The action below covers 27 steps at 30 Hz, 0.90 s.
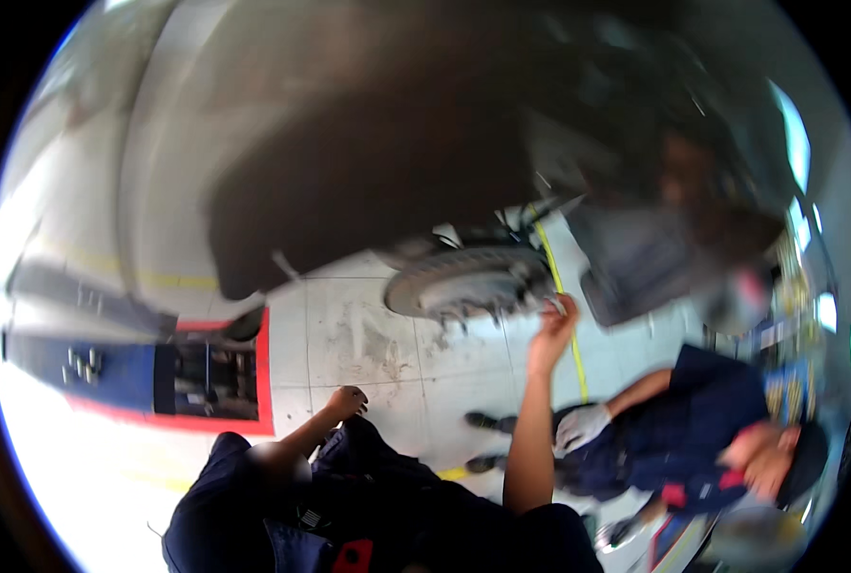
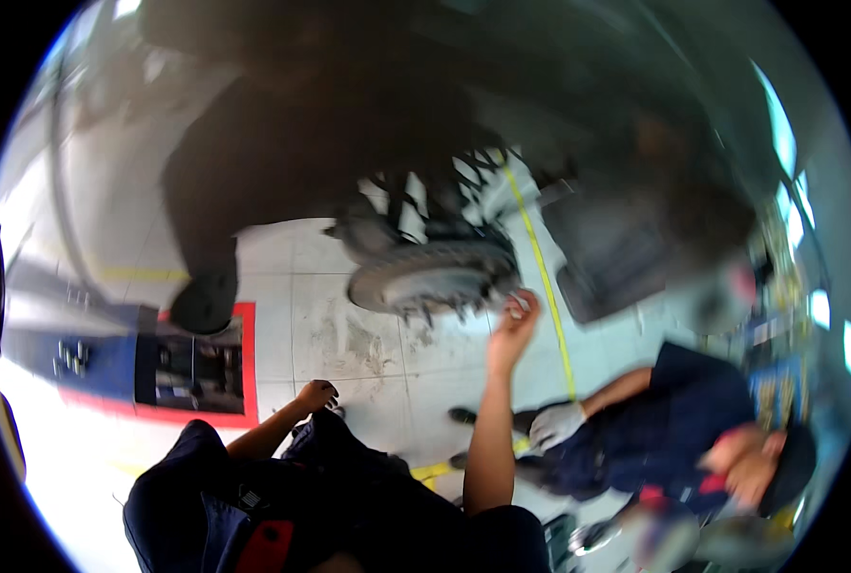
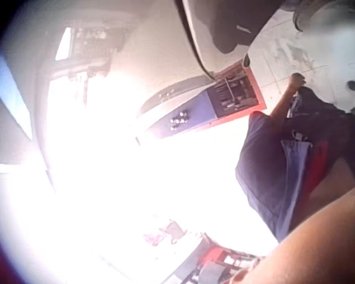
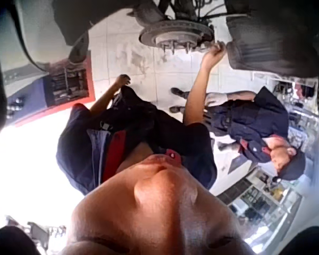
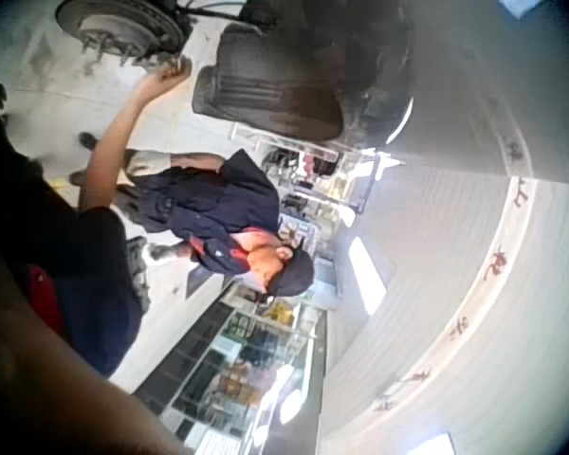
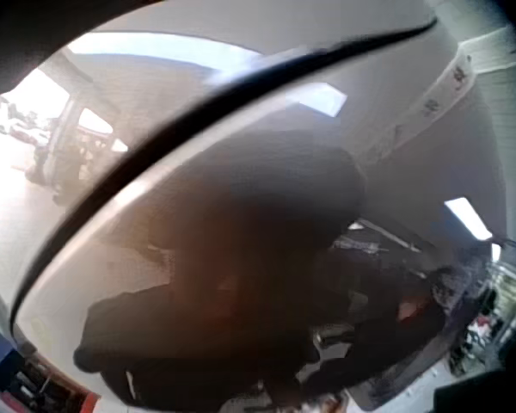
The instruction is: The person retrieves a tool kit, selects a socket wrench, and uses it to loosen and tighten bolts on the car's wheel hub and suspension assembly. The person repeatedly adjusts the tool and works on the brake rotor area while the car is elevated on a lift.
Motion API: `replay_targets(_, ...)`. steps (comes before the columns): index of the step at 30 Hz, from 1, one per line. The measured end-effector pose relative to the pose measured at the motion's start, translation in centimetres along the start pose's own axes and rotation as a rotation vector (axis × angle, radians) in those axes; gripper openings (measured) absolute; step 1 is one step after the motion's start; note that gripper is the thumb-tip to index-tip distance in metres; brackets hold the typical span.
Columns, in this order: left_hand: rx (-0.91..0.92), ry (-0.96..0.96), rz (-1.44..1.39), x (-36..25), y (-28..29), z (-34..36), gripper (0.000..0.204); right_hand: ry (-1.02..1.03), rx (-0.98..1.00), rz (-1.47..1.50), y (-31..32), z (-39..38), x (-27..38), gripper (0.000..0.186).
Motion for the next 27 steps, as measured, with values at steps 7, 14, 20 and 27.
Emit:
replay_targets(7,0.371,0.075,0.261,4.2,-2.0,2.0,0.024,-0.403,-0.206,-0.322,12.9,-22.5,-3.2,0.026)
replay_targets(14,0.615,0.238,0.76,9.4,-3.8,-0.6,0.025,-0.542,-0.859,-0.109,30.0,-48.5,0.6,0.015)
replay_targets(20,0.805,0.227,0.985,11.5,-9.7,-6.0,0.026,-0.882,-1.542,-0.51,40.8,-74.4,9.4,0.019)
replay_targets(27,0.8,0.207,1.067,9.2,-11.8,-10.1,0.026,-1.233,-1.612,-1.266,51.6,-87.6,18.6,0.029)
Point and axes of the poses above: each hand's wrist, its own z-axis towards the middle knuckle, its own y-axis out of the back of the hand, x = y × z, the point moved 10 cm from there along z, towards the middle knuckle, and after that the axes turned 10 degrees about -y, right-handed, at the moved point
